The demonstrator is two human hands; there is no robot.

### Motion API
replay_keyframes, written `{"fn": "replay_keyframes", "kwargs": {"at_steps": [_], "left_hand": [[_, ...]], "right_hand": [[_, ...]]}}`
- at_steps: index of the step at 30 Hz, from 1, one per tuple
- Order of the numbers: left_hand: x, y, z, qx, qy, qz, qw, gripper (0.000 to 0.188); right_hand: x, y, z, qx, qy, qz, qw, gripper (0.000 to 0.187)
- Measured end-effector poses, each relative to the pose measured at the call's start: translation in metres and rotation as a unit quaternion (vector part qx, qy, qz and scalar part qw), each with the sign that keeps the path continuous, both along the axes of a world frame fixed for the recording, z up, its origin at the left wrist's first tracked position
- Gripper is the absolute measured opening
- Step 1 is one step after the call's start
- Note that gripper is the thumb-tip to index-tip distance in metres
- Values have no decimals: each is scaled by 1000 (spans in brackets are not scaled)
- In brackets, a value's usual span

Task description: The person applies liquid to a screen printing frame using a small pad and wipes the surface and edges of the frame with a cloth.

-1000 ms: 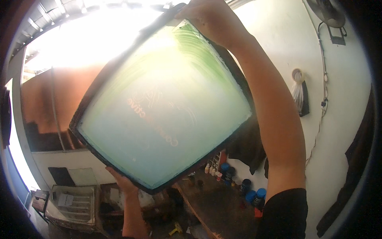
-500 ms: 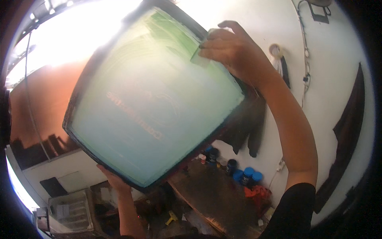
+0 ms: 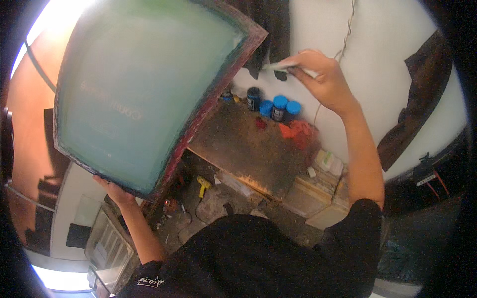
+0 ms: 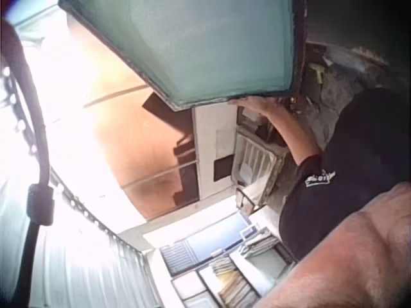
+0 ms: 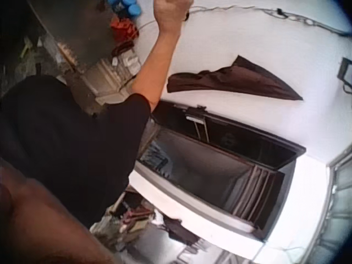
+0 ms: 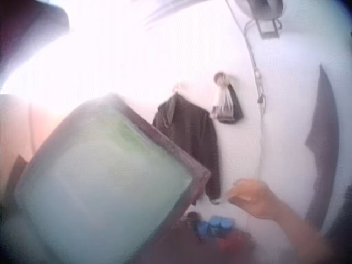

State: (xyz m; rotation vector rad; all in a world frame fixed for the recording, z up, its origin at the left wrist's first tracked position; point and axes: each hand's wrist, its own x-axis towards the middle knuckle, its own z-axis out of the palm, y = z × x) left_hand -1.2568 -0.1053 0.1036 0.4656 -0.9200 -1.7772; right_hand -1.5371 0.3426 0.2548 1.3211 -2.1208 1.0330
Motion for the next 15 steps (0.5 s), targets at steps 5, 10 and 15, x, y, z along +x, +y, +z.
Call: {"fn": "replay_keyframes", "kwargs": {"at_steps": [5,10,15], "left_hand": [[19,-4,-42,18,-108,-7,994,69],[48,16,-79,39,-193,-36,980,79],[50,29,-123,60,-306,-73,947,85]], "right_hand": [[-26,62,-86,-337,-240,32,910,19],[-18,92,-163,-389,-361,29,847,25],[-10,100,-229,-419,-449,-35,788,20]]}}
